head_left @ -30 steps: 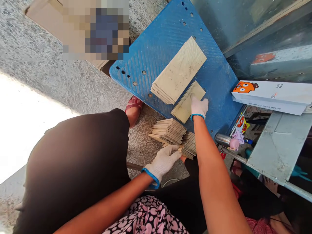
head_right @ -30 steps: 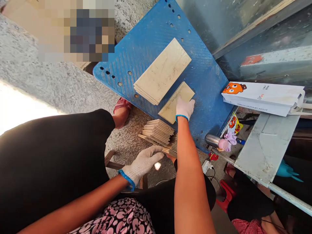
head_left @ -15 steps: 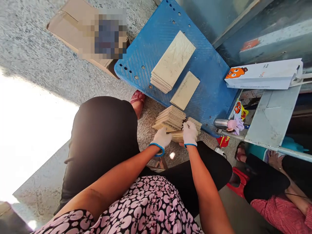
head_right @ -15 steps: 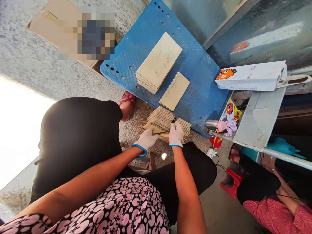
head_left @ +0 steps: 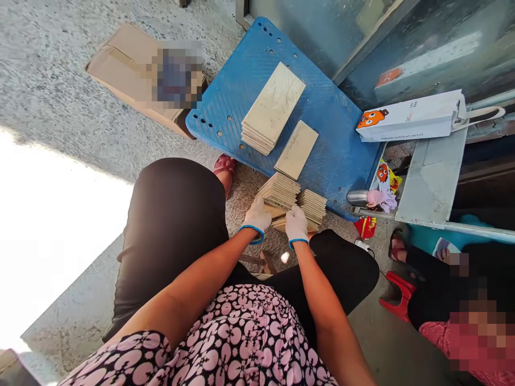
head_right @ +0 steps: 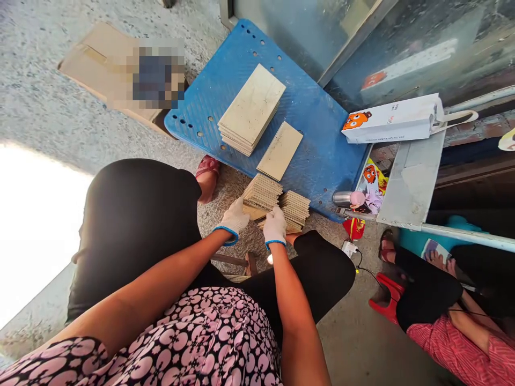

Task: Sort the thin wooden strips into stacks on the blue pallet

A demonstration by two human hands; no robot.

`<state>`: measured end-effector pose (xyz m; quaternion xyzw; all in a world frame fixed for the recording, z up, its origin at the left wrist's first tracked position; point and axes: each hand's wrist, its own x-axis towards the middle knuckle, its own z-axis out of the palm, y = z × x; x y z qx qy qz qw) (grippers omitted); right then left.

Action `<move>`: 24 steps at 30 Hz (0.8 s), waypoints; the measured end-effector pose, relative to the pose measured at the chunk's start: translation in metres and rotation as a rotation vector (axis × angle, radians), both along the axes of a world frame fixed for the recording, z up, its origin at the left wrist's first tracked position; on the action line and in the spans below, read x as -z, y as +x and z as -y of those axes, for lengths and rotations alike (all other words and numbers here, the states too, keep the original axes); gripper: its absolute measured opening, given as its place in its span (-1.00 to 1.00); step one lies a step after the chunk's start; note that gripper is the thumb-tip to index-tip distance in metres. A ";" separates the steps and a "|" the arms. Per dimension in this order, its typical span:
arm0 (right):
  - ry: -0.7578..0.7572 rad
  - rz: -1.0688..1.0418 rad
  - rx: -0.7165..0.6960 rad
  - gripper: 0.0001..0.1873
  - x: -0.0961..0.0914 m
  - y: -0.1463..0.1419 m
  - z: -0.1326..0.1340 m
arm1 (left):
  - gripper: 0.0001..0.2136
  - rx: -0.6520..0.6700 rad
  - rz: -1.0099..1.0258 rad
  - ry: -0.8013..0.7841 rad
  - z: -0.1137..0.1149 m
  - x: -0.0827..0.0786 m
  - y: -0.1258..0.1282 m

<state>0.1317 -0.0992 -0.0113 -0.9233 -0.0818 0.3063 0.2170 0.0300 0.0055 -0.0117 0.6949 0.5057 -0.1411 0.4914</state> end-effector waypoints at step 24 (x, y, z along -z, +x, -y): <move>-0.338 0.023 -0.357 -0.61 -0.016 -0.025 -0.005 | -0.65 0.089 -0.175 0.014 0.003 -0.007 -0.012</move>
